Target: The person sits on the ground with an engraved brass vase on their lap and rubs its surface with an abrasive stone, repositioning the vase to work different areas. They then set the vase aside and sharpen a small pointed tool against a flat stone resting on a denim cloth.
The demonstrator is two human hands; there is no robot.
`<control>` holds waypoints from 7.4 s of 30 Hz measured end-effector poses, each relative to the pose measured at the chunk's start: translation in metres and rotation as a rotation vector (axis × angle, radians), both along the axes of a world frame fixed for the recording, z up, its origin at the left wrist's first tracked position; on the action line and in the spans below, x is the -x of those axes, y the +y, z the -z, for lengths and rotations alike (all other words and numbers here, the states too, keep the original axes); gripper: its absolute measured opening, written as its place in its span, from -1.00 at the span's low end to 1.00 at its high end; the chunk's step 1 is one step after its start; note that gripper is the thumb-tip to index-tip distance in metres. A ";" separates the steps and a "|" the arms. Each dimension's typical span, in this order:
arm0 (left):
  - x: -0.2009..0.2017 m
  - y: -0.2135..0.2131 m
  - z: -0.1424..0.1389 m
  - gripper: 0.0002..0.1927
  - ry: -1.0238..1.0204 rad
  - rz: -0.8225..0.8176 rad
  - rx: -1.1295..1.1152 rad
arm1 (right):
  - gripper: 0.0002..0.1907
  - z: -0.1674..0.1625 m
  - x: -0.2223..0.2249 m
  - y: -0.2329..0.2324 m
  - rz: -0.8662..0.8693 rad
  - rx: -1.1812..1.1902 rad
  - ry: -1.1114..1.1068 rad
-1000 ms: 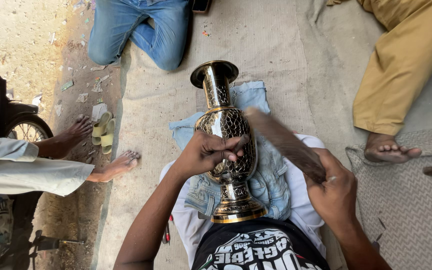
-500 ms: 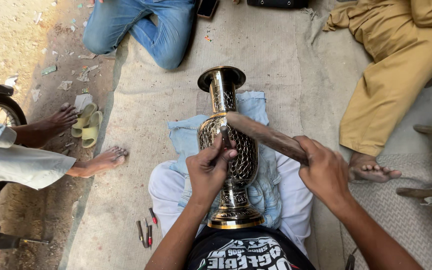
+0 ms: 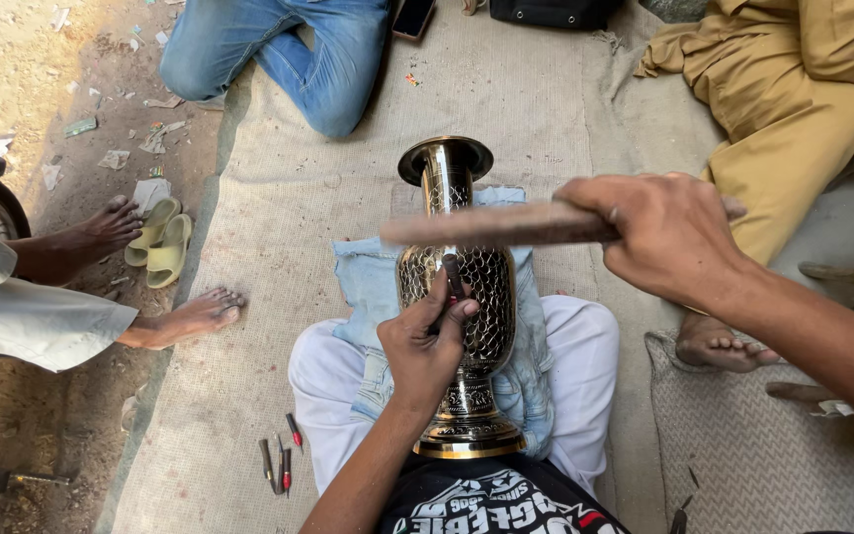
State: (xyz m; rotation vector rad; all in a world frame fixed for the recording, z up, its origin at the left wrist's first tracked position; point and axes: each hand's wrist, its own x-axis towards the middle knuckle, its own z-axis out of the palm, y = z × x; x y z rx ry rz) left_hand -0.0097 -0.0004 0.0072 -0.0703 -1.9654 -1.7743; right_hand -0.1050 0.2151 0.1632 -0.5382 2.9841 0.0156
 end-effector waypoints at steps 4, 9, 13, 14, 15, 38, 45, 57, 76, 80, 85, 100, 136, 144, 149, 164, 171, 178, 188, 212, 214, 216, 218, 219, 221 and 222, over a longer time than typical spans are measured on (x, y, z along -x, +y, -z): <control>-0.001 -0.004 -0.005 -0.49 -0.033 0.003 0.010 | -0.69 -0.010 -0.006 -0.014 -0.064 0.435 -0.020; -0.002 -0.007 -0.009 -0.49 -0.049 0.023 0.002 | -0.78 -0.011 -0.009 -0.018 -0.082 0.710 -0.037; -0.002 -0.009 -0.010 -0.50 -0.102 0.038 -0.010 | -0.65 -0.008 -0.009 -0.014 -0.059 0.229 0.060; -0.002 -0.010 -0.010 -0.51 -0.076 0.037 0.002 | -0.72 -0.006 -0.010 -0.014 -0.080 0.447 0.028; -0.002 -0.010 -0.010 -0.52 -0.051 0.033 0.014 | -0.78 -0.005 -0.010 -0.013 -0.102 0.665 -0.007; 0.001 -0.020 -0.007 -0.51 -0.058 0.099 0.035 | -0.60 0.002 -0.015 -0.020 0.074 0.306 -0.029; 0.001 -0.024 -0.004 -0.51 -0.028 0.111 0.048 | -0.63 0.016 -0.017 -0.023 0.036 0.362 0.028; 0.002 -0.030 -0.005 -0.52 -0.028 0.142 0.046 | -0.54 0.017 -0.022 -0.032 -0.081 0.231 0.168; 0.002 -0.040 -0.011 -0.53 -0.147 0.204 0.053 | -0.57 0.032 -0.020 -0.036 0.070 0.724 0.020; 0.003 -0.040 -0.007 -0.54 -0.050 0.207 0.037 | -0.60 0.032 -0.020 -0.035 0.100 0.677 0.022; 0.004 -0.040 -0.003 -0.59 -0.049 0.217 0.041 | -0.59 0.032 -0.018 -0.034 0.030 0.414 0.090; 0.006 -0.040 -0.012 -0.62 -0.096 0.241 0.037 | -0.61 0.034 -0.020 -0.032 0.110 0.322 0.003; 0.012 -0.046 -0.007 -0.55 -0.125 0.308 0.036 | -0.65 0.033 -0.028 -0.031 0.234 0.465 0.000; 0.006 -0.033 -0.013 -0.51 -0.038 0.181 0.080 | -0.53 0.014 -0.028 -0.027 0.125 -0.014 0.223; 0.003 -0.024 -0.009 -0.47 -0.059 0.119 0.072 | -0.57 0.001 -0.025 -0.028 0.196 0.801 0.048; 0.035 -0.042 -0.004 -0.49 -0.175 0.545 -0.089 | -0.70 0.086 -0.065 0.009 0.157 0.397 0.109; 0.042 -0.041 -0.022 -0.58 -0.091 0.586 0.178 | -0.57 0.112 -0.064 0.018 0.260 0.549 -0.055; 0.040 -0.034 -0.019 -0.51 -0.122 0.554 0.128 | -0.60 0.103 -0.028 0.042 0.159 1.004 -0.139; 0.045 -0.028 -0.016 -0.59 -0.200 0.582 0.061 | -0.69 0.068 -0.027 0.043 0.204 0.613 -0.138; 0.046 -0.021 -0.013 -0.58 -0.233 0.559 0.075 | -0.58 0.080 -0.021 0.044 0.114 0.627 -0.073; 0.047 -0.022 -0.013 -0.57 -0.271 0.583 0.081 | -0.59 0.081 -0.021 0.045 0.145 0.559 -0.065; 0.047 -0.023 -0.014 -0.57 -0.223 0.583 0.105 | -0.69 0.084 -0.021 0.046 0.145 0.935 -0.028; 0.047 -0.023 -0.014 -0.57 -0.230 0.591 0.096 | -0.68 0.085 -0.021 0.046 0.139 0.792 -0.078; 0.048 -0.023 -0.014 -0.56 -0.254 0.606 0.080 | -0.67 0.086 -0.022 0.046 0.137 0.719 -0.095; 0.050 -0.025 -0.013 -0.56 -0.254 0.624 0.074 | -0.63 0.088 -0.022 0.046 0.174 0.772 -0.048; 0.050 -0.025 -0.013 -0.57 -0.233 0.631 0.081 | -0.60 0.088 -0.022 0.045 0.194 0.798 -0.028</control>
